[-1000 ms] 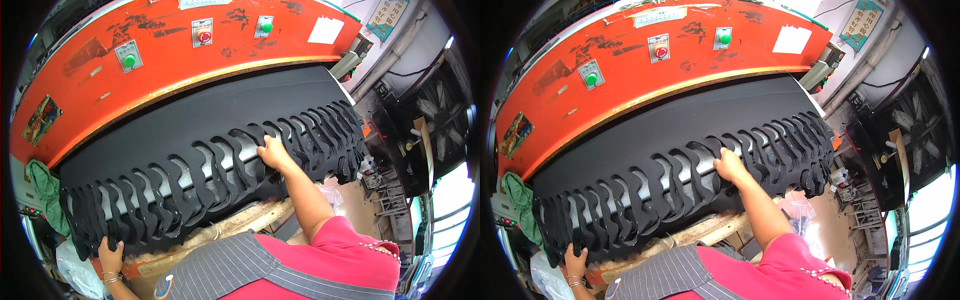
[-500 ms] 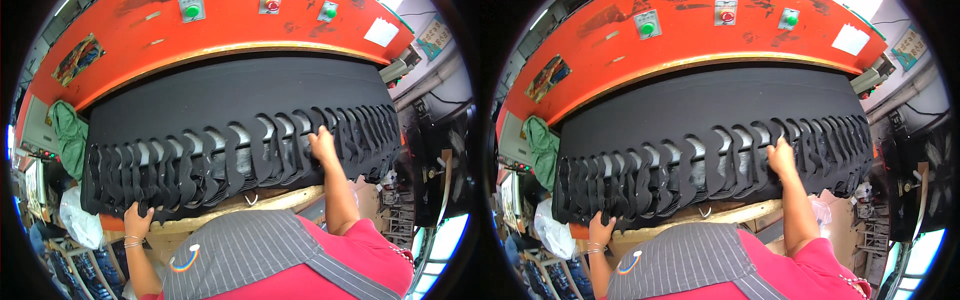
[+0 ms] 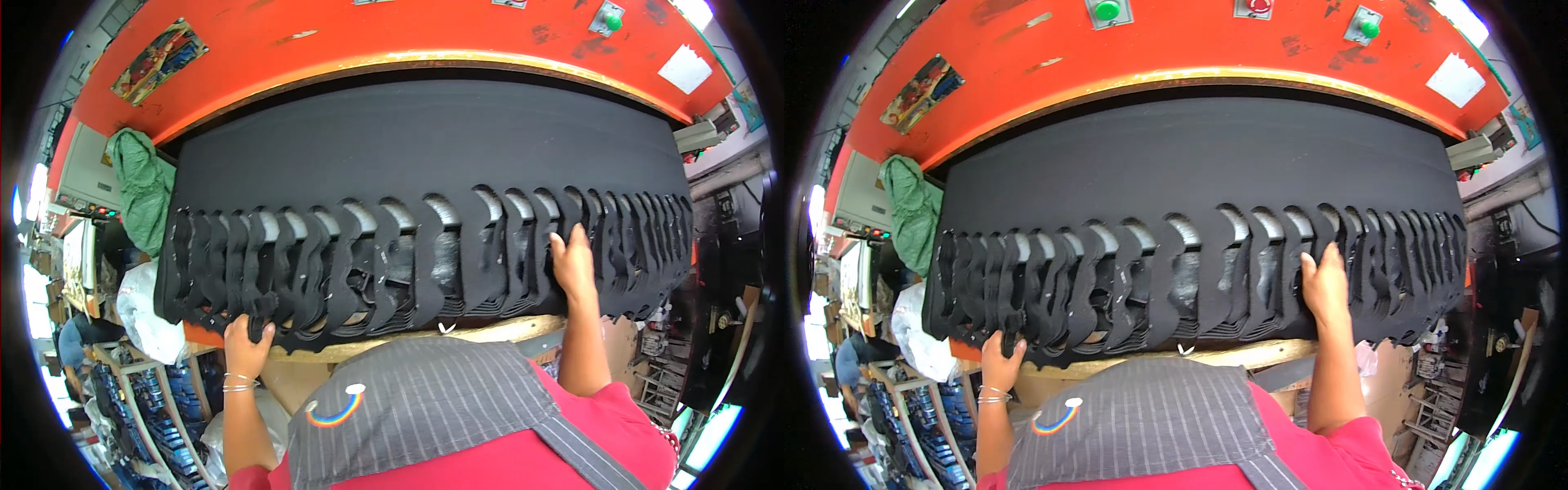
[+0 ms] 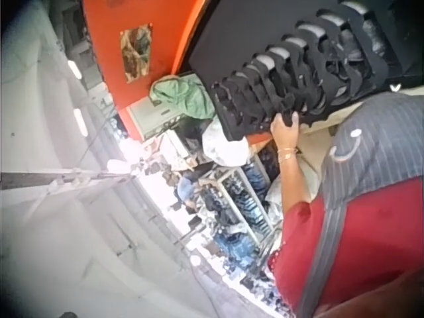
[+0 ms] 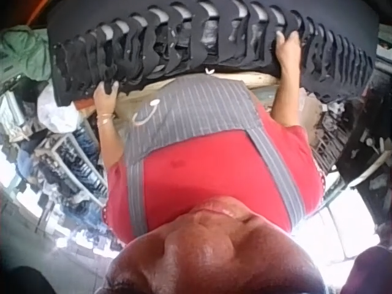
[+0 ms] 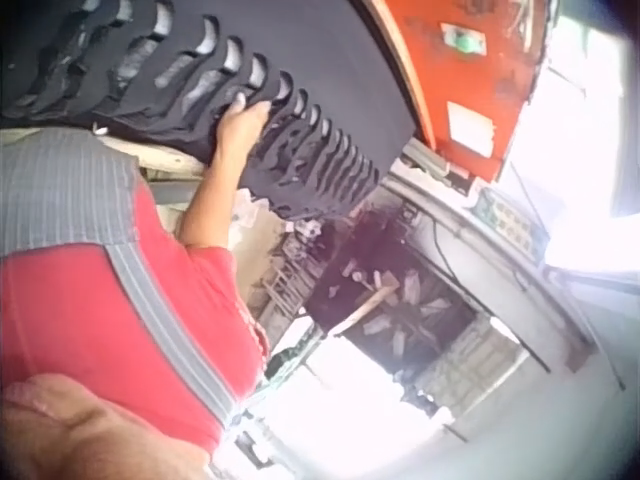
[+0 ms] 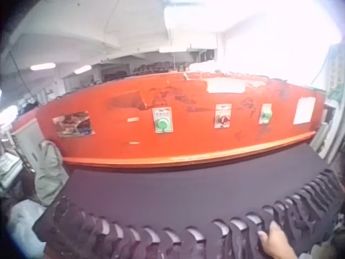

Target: Operating an industrial cutting press to stamp out shoe upper components from a sheet of material using a metal mold and hammer.

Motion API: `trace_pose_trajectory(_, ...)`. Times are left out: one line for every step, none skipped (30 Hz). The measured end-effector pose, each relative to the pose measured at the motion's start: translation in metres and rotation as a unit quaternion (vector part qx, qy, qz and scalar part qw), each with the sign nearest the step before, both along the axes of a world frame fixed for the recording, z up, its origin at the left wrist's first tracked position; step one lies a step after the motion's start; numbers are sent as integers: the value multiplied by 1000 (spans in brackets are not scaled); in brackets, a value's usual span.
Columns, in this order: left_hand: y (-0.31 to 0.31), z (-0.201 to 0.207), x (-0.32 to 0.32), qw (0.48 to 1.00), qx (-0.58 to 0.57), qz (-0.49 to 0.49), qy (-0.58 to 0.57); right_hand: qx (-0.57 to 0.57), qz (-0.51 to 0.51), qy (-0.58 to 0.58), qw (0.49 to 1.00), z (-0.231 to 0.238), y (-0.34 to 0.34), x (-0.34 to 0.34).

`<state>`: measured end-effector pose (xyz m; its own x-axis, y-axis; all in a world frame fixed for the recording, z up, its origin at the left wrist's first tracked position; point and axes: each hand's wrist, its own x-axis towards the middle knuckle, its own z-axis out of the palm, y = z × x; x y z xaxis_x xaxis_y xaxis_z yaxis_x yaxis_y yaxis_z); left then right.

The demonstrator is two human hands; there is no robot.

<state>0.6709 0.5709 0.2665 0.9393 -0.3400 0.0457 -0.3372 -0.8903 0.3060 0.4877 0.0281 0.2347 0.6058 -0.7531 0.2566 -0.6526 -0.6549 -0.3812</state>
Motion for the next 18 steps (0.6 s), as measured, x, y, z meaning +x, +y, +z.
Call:
trace_pose_trajectory(1, 5, 2, 999, 20, -13, 31, -86, 47, -25, 995, 16, 14, 3)
trace_pose_trajectory(0, 13, -1, 1000, 19, -19, -12, -172, 93, -55, 979, 42, 31, 5)
trace_pose_trajectory(-5, 25, 3, 999, 22, -10, 36, -146, 164, -117, 969, 64, 46, 1)
trace_pose_trajectory(-8, 39, 6, 996, 22, 2, 83, -119, 237, -178, 948, 75, 60, -4)
trace_pose_trajectory(-15, 53, 10, 997, 23, 4, 76, -46, 407, -209, 888, 65, 67, -23)
trace_pose_trajectory(-21, 68, 9, 998, -5, -1, 58, 29, 564, -232, 792, 54, 71, -35)
trace_pose_trajectory(-26, 82, 9, 999, -32, -5, 39, 68, 616, -127, 774, 60, 80, -30)
trace_pose_trajectory(-28, 97, 11, 999, -28, 1, 30, 104, 659, -20, 745, 67, 94, -22)
trace_pose_trajectory(-31, 112, 13, 996, -56, 7, 70, 80, 620, -30, 780, 60, 108, -13)
trace_pose_trajectory(-35, 127, 13, 990, -85, 14, 110, 56, 579, -39, 812, 52, 121, -7)
trace_pose_trajectory(-44, 142, 11, 990, -77, 15, 114, 43, 571, -8, 820, 54, 129, -1)
trace_pose_trajectory(-43, 147, 9, 991, -77, 26, 106, 41, 580, -14, 813, 52, 137, 3)
trace_pose_trajectory(-41, 151, 8, 993, -40, -5, 108, 42, 568, 35, 821, 44, 146, 6)
trace_pose_trajectory(-39, 154, 7, 993, -2, -36, 112, 43, 553, 84, 828, 41, 154, 10)
trace_pose_trajectory(-37, 154, 8, 993, -6, -66, 99, 85, 522, 164, 833, 43, 163, 15)
trace_pose_trajectory(-35, 157, 9, 993, -5, -63, 95, 83, 525, 160, 832, 35, 165, 17)
trace_pose_trajectory(-38, 162, 10, 994, -27, -32, 106, 90, 516, 150, 839, 21, 165, 19)
trace_pose_trajectory(-38, 169, 12, 992, -49, 3, 116, 98, 509, 139, 844, 15, 168, 21)
